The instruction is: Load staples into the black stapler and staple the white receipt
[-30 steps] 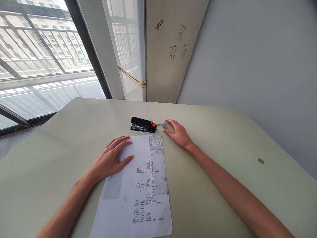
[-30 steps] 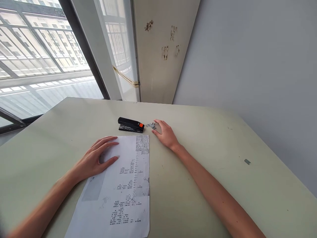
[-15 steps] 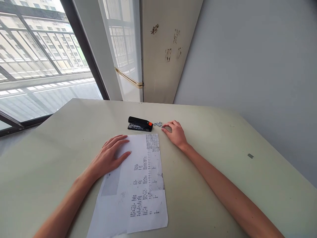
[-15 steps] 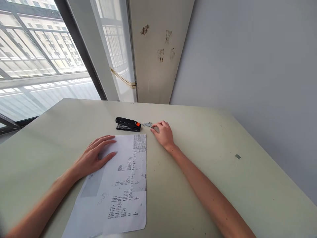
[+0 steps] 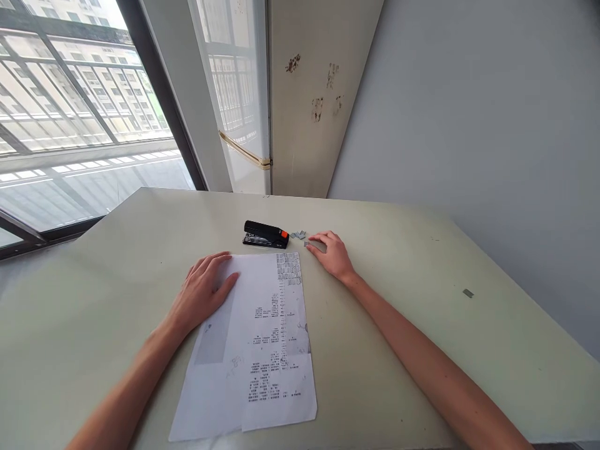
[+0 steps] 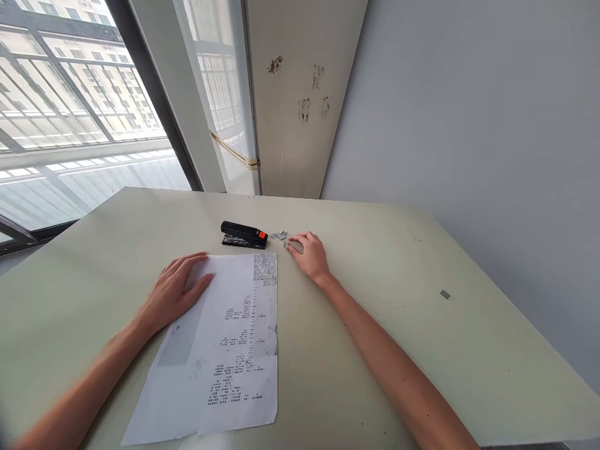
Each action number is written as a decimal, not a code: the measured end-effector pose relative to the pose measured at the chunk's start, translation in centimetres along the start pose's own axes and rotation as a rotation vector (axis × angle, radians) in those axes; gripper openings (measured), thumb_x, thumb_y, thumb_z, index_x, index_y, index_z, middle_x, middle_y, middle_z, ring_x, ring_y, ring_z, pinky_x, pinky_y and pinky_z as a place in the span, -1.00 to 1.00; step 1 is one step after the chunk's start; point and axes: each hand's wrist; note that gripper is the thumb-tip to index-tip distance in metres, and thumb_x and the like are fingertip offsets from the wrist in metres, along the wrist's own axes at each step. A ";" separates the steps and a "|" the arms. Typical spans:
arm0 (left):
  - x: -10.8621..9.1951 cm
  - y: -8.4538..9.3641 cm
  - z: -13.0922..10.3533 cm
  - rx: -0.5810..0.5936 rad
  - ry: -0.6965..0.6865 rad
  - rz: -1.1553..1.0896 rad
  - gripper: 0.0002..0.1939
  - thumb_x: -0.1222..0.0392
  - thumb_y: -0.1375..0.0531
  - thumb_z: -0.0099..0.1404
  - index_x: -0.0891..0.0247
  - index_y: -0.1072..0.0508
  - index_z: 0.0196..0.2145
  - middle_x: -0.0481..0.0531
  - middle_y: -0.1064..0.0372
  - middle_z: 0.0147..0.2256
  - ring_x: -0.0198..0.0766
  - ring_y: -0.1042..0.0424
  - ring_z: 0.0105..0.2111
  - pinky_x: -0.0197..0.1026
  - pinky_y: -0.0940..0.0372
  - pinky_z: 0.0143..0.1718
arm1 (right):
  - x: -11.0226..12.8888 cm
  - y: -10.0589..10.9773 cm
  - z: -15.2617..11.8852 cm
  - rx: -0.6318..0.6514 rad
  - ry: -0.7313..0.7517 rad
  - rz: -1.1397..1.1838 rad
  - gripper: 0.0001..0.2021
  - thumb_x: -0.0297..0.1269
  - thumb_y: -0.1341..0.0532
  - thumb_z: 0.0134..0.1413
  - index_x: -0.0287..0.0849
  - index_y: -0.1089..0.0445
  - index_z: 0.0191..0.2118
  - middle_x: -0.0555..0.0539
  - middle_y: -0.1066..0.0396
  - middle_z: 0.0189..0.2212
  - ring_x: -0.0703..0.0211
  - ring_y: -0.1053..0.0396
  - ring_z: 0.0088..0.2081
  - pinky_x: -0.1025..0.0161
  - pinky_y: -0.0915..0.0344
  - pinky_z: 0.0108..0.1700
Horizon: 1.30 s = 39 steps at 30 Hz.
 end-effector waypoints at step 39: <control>-1.5 0.7 -0.3 0.015 0.203 -0.071 -0.33 -0.29 -0.07 0.46 0.09 -0.15 0.36 0.13 -0.46 -0.04 -0.02 -0.49 -0.22 -0.01 -0.37 -0.12 | 6.4 4.3 -12.3 0.440 0.428 -0.097 -0.54 -0.04 -0.19 0.44 0.10 -0.32 0.36 -0.08 -0.30 0.40 -0.13 -0.16 0.45 -0.28 -0.14 0.43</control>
Point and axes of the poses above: each hand's wrist, its own z-axis towards the middle knuckle, its own y-axis out of the back of the hand, x = y × z
